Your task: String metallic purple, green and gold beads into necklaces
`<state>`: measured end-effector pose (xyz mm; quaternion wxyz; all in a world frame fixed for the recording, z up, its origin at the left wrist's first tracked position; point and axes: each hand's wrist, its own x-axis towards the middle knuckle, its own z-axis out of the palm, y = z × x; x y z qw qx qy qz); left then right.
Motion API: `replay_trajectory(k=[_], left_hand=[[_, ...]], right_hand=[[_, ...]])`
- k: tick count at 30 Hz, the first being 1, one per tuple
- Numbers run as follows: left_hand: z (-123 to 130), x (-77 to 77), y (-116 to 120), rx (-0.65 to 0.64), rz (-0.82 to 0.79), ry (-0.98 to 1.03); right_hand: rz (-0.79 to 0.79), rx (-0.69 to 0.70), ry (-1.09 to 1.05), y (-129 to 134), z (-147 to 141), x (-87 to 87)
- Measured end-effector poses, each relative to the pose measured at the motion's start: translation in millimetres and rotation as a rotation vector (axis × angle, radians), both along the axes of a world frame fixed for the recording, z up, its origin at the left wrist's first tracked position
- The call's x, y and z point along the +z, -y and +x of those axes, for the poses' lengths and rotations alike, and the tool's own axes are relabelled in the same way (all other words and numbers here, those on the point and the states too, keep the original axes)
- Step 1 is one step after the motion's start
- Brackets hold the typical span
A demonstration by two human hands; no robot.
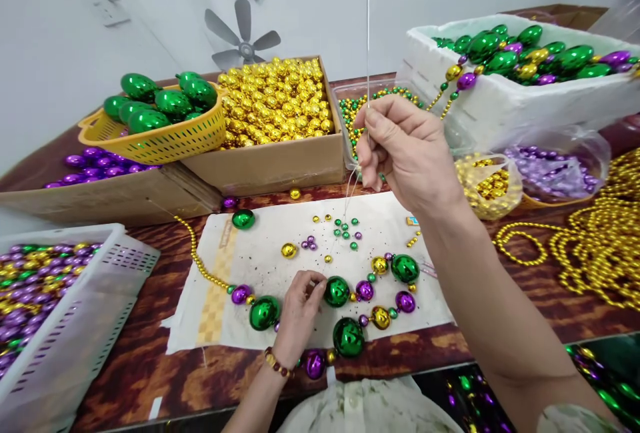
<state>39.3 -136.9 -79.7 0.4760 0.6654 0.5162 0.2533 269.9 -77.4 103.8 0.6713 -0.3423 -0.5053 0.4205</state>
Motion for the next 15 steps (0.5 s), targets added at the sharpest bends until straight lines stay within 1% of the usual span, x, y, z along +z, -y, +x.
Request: replay_trajectory(k=[3,5,11,15], left_hand=[[2.6,-7.0,7.5,0.017,-0.134,0.079],[5.4,-10.7,12.2,0.026,-0.15,0.086],[2.9,-11.7,15.5,0.008,0.057,-0.052],[0.9,-14.1,12.0,-0.022,0.095,-0.113]], right_hand=[[-0.004,0.037,0.028,1.7,-0.6,-0.7],[-0.03,0.066,0.06,3.6,-1.7,-1.0],[-0.104,0.173,0.11,8.3,-0.9,-7.7],[-0.124,0.263,0.13,9.3,4.0,-11.7]])
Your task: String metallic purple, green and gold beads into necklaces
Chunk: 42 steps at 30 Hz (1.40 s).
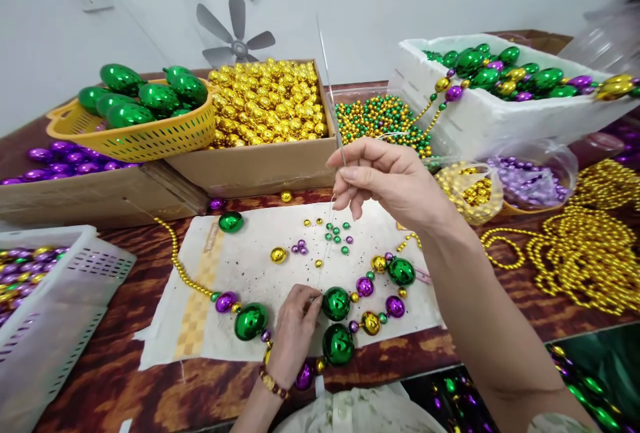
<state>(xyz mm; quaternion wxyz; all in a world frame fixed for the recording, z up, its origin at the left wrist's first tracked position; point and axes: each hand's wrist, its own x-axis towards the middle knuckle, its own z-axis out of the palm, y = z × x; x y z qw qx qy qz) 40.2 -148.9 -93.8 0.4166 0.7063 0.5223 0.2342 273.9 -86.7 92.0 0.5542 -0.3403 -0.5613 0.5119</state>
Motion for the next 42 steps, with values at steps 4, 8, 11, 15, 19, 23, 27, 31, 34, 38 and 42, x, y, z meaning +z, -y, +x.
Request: replay_trajectory(k=[4,8,11,15,19,23,27,31,34,38,42], left_hand=[[1.5,-2.8,-2.7,-0.041,0.016,-0.083],[0.5,-1.1,-6.6,-0.065,0.069,-0.126],[-1.6,-0.2,-9.7,-0.09,0.074,-0.151],[-3.5,-2.8,-10.8,-0.127,0.074,-0.209],[-5.1,-5.3,-10.1,-0.137,0.09,-0.251],[-6.0,-5.0,-10.7,-0.135,0.102,-0.279],[-5.6,-5.4,-10.6,-0.14,0.123,-0.292],[-5.1,-6.7,-8.9,-0.145,0.132,-0.32],[-4.7,-6.4,-8.3,-0.158,0.131,-0.327],[-4.9,-3.3,-9.2,-0.162,0.122,-0.337],[-10.3,6.9,-10.3,-0.141,0.106,-0.323]], right_hand=[[0.007,0.038,0.035,-0.4,-0.2,-3.8],[0.0,0.02,0.056,-1.3,-4.0,-7.7],[0.002,0.015,0.068,-1.4,-5.6,-8.3],[0.008,0.009,0.094,-0.6,-5.8,-10.5],[-0.003,-0.017,0.088,2.9,-4.0,-19.0],[-0.014,-0.046,0.061,9.9,-1.6,-25.2],[0.004,-0.056,0.073,18.9,-1.1,-22.5],[0.011,-0.015,0.113,27.8,-1.5,-21.4],[0.001,0.005,0.117,30.4,-1.9,-25.7],[-0.011,0.018,0.074,25.4,-6.8,-29.9],[-0.017,0.058,0.069,16.5,-18.2,-28.6]])
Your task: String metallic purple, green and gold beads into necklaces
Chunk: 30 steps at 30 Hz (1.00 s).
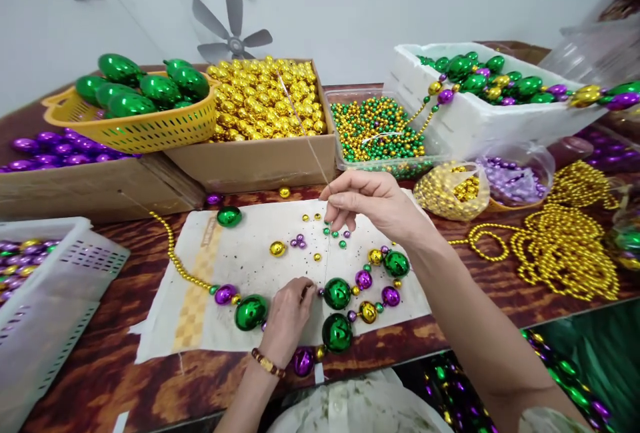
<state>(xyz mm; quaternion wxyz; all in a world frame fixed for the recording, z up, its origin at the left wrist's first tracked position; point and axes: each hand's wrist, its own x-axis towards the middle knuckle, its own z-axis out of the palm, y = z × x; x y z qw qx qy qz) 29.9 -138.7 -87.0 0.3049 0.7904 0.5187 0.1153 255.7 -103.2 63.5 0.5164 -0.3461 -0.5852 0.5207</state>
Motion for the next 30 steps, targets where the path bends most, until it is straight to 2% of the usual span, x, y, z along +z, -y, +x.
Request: replay_trajectory(k=[5,10,15,22,26,30], left_hand=[[-21.0,21.6,-11.0,0.043,-0.005,0.047],[-51.1,33.4,-41.0,0.134,0.094,0.018],[-69.8,27.5,-60.4,0.197,0.105,-0.028],[-78.0,11.4,-77.7,0.185,0.193,-0.083],[-70.2,11.7,-89.4,0.116,0.229,-0.11],[-51.0,14.2,-95.9,0.066,0.213,-0.179]], right_hand=[[-0.026,0.036,-0.03,-9.5,-17.1,-4.4],[-0.07,0.062,-0.109,-14.6,-32.6,-15.6],[-0.161,0.058,-0.179,-8.4,-40.0,-35.3],[-0.313,-0.047,-0.209,9.6,-38.1,-78.8],[-0.402,-0.147,-0.193,21.1,-38.2,-104.2],[-0.472,-0.175,-0.179,31.6,-43.6,-123.6]])
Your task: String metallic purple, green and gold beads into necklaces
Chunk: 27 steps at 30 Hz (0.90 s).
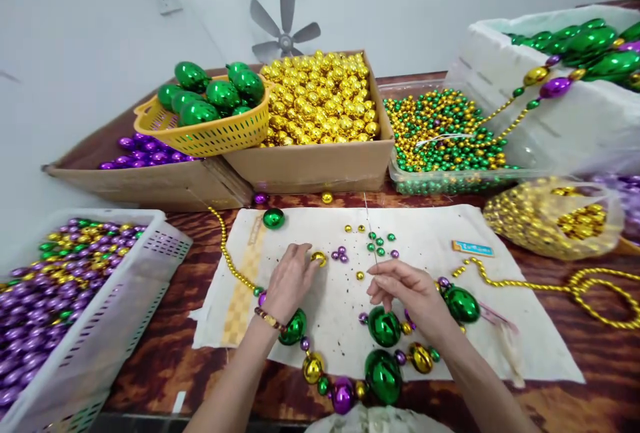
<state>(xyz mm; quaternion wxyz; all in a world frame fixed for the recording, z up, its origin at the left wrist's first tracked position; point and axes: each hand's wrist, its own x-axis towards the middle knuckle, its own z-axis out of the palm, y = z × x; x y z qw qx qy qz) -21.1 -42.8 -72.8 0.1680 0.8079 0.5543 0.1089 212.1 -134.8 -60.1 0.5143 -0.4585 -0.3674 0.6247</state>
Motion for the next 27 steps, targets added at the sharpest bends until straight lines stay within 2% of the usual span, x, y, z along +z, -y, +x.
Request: replay_trajectory(k=[6,8,9,11,15,17,21,27], left_hand=[[19.0,-3.6,-11.7,-0.041,-0.066,-0.182],[18.5,-3.9,-16.9,-0.026,-0.107,-0.129],[17.6,-2.8,-19.0,0.0,-0.127,-0.04],[15.9,2.4,-20.7,0.087,-0.218,0.278],[18.5,19.7,-12.2,0.236,-0.635,1.114],[22.2,26.7,-5.1,0.28,-0.757,1.383],[29.2,33.4,2.6,0.326,-0.86,1.659],[35.8,38.6,-5.0,0.422,-0.871,1.847]], right_hand=[[-0.039,-0.05,0.017,11.1,-4.2,-11.1],[-0.034,-0.078,0.026,12.7,-3.7,-11.1],[-0.026,-0.09,0.039,13.2,-4.1,-11.0],[-0.007,-0.1,0.074,13.9,-7.0,-10.8],[0.032,-0.032,0.188,16.6,-19.3,-12.6],[0.062,0.016,0.273,19.4,-24.3,-14.6],[0.091,0.033,0.413,27.5,-25.1,-18.8],[0.168,0.058,0.499,35.1,-21.9,-20.4]])
